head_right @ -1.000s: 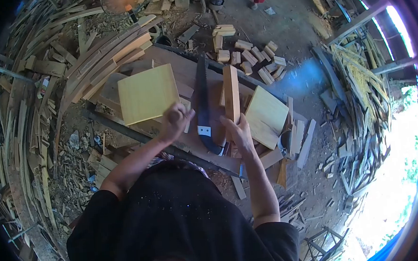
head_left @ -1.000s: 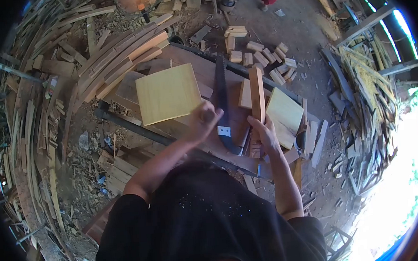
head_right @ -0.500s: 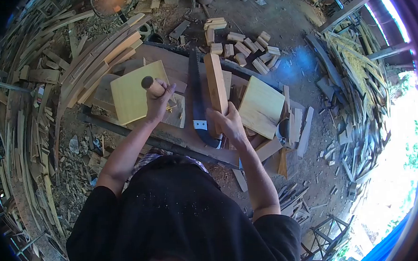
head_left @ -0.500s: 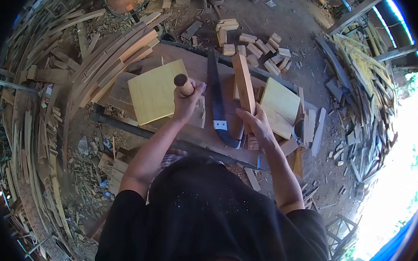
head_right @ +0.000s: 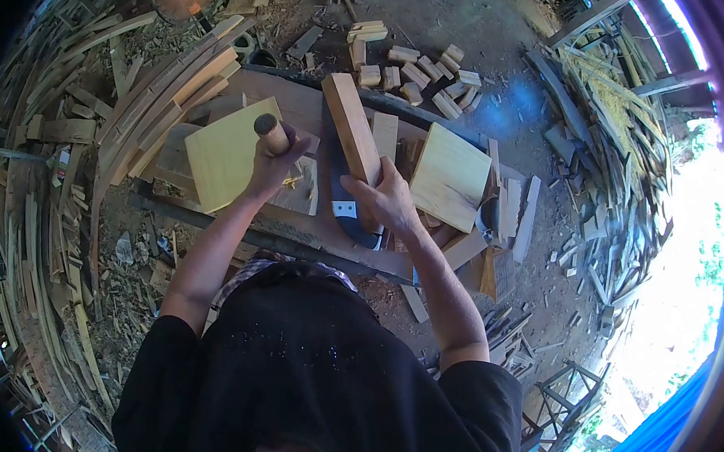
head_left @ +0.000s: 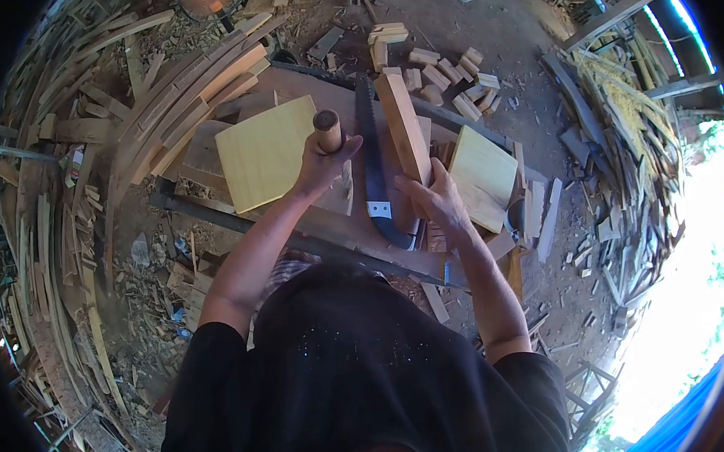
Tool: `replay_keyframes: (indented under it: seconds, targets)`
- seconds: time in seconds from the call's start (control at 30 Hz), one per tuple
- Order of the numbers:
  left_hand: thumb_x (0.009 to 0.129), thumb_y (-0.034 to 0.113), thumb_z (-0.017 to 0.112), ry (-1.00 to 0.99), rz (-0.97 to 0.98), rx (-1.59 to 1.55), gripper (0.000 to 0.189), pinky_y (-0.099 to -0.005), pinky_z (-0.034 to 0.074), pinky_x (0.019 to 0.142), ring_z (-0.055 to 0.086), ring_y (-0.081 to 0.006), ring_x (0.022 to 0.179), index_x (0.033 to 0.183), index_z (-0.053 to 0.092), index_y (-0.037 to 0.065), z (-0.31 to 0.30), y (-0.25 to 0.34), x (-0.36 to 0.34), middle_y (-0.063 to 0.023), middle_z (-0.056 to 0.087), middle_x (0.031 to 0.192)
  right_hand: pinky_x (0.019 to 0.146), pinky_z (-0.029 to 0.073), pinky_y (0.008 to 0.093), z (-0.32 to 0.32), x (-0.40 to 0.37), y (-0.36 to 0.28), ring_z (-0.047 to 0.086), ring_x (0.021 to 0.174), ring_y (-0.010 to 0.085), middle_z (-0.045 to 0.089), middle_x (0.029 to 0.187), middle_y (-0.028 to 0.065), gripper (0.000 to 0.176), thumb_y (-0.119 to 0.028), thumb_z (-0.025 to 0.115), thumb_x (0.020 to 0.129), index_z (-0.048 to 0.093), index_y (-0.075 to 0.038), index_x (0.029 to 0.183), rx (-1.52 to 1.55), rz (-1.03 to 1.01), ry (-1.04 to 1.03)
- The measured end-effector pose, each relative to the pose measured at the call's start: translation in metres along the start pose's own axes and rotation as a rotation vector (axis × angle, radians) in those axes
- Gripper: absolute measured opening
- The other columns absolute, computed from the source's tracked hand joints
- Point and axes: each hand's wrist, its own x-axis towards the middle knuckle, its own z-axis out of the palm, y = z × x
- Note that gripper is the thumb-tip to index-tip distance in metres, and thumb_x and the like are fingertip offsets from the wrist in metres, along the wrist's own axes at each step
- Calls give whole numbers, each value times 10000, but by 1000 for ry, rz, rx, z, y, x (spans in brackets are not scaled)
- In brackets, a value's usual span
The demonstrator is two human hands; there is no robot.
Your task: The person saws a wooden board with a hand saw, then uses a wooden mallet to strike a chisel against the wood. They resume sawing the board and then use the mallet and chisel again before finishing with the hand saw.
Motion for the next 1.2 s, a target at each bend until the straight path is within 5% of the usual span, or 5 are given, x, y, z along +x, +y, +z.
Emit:
replay_keyframes:
  seconds: [0.4,0.73,0.77,1.1,1.2]
  targets:
    - [833,83,739,-57,-117,10,218,-241,445,645,522,-55,679,813,523,102,-4,-26,16,54,526,726,736,519,399,0,20,-10,677,851,307,659,906,246,612,-425,731,761,531,67,1064,-329,45,13]
    - [818,155,731,-14,30,39,225,-260,389,551,461,-43,597,712,544,89,4,-29,19,55,511,672,642,524,369,-7,3,-140,652,694,249,649,796,137,393,-182,731,770,482,11,1005,-132,-998,258]
    - [814,155,732,-4,18,-56,221,-263,391,549,461,-47,593,718,546,85,4,-38,23,54,511,672,686,521,416,1,7,-123,664,768,340,651,846,186,456,-271,759,729,511,19,979,-584,-381,61]
    - [808,150,731,-27,-11,92,217,-276,415,592,471,-66,656,823,538,53,1,-29,12,35,504,726,563,416,262,-32,-9,-180,524,584,106,565,658,38,321,-91,592,709,574,12,1012,354,-891,122]
    - [808,151,732,-7,-8,92,213,-273,421,597,492,-67,664,827,544,50,-2,-31,15,28,530,737,734,468,377,-4,16,-77,598,702,214,591,716,99,486,-304,731,741,547,41,1030,-419,-360,-69]
